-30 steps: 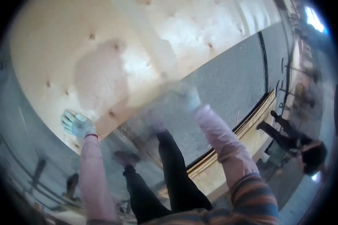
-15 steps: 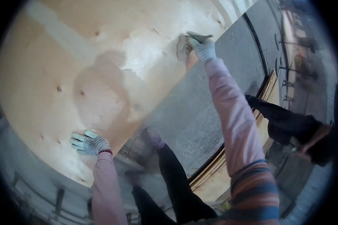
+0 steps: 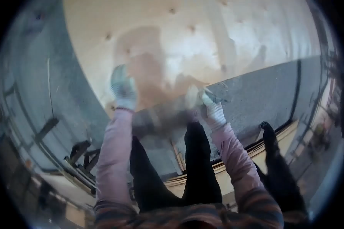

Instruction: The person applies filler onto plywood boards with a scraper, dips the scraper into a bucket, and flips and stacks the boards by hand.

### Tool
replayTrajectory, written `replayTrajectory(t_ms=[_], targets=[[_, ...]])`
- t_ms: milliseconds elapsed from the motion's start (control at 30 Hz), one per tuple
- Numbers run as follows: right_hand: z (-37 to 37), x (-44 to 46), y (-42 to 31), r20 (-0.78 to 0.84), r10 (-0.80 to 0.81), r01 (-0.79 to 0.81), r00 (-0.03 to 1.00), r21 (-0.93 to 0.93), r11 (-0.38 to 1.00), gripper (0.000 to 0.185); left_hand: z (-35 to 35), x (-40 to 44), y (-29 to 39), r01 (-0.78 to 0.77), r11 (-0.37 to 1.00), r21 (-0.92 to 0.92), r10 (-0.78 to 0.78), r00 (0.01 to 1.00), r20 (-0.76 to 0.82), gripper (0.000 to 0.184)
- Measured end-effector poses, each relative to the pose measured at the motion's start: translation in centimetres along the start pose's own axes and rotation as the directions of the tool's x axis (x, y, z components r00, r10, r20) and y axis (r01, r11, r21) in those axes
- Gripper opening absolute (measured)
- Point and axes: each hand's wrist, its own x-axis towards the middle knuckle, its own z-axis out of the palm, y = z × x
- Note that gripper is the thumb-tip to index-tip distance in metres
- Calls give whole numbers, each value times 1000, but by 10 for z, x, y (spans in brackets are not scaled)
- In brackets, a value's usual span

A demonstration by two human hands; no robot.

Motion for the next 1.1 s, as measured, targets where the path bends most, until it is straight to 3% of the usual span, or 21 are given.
replayTrajectory(t_ms=[67, 100, 133, 167, 200, 267, 333, 367, 400, 467, 500, 533, 567, 600, 633, 667, 733, 800, 900, 1000, 1100], targets=[[47, 22, 17, 11, -107, 108, 994, -46, 993, 24, -111, -28, -22, 574, 809, -128, -521, 800, 299, 40], [62, 57, 17, -9, -216, 204, 976, -289, 935, 23, -108, -113, -109, 445, 887, 124, -450, 893, 14, 39], [66, 83, 25, -4, -327, 276, 945, -526, 804, 23, -143, -164, -124, 603, 795, 68, -606, 793, 51, 40], [73, 96, 23, 72, -341, 327, 937, -518, 790, 23, -180, -215, -137, 742, 669, 27, -741, 666, 86, 41], [84, 106, 12, 144, -348, 372, 926, -502, 781, 24, -222, -317, -197, 905, 364, -221, -821, 423, 382, 46], [105, 93, 25, 188, -293, 345, 938, -404, 847, 25, -299, -436, -176, 879, -41, -476, -962, 94, 258, 58], [106, 58, 82, 48, -424, 414, 904, -342, 844, 24, -343, -498, -163, 780, -413, -470, -904, -285, 320, 56], [111, 45, 108, -14, -485, 457, 875, -307, 834, 24, -357, -469, -126, 529, -523, -669, -851, -359, 382, 57], [123, 33, 129, -36, -540, 495, 841, -353, 794, 25, -360, -494, -118, 522, -566, -638, -824, -389, 412, 58], [173, 2, 156, -39, -602, 439, 797, -647, 623, 29, -354, -513, -114, 532, -625, -571, -780, -403, 479, 55], [190, -3, 180, -5, -344, 343, 939, 63, 937, 28, -345, -508, -113, 546, -642, -538, -764, -390, 515, 52], [208, -8, 204, 29, -55, 16, 998, 728, 685, 28, -332, -495, -118, 666, -612, -427, -776, -401, 487, 49], [226, -23, 221, -22, -361, 361, 932, 107, 926, 27, -327, -489, -132, 862, -447, -239, -834, -306, 459, 48], [242, -40, 237, 146, -599, 570, 788, -542, 617, 27, -323, -482, -145, 971, -239, -25, -881, -206, 426, 46], [255, -48, 244, 439, -633, 520, 638, -851, -67, 27, -314, -480, -163, 957, 154, 246, -886, 23, 463, 46], [262, -50, 245, 312, -568, 517, 761, -822, 241, 27, -311, -477, -179, 722, 517, 459, -802, 222, 554, 46], [262, -56, 241, 137, -288, 314, 948, -571, 759, 28, -320, -474, -201, 755, 513, 407, -806, 261, 531, 50], [277, -49, 196, 36, -76, 81, 996, -657, 750, 29, -332, -466, -212, 782, 481, 396, -817, 237, 525, 49], [268, 12, 197, 122, -165, 193, 979, -278, 941, 30, -353, -504, -230, 817, 523, 241, -780, 346, 521, 48], [305, 39, 160, 476, -445, 649, 759, -611, 453, 35, -374, -527, -243, 971, -222, -94, -833, -139, 536, 47], [311, 26, 168, 712, -258, 730, 654, -683, -35, 42, -407, -584, -248, 906, 253, 341, -823, 16, 568, 43]])
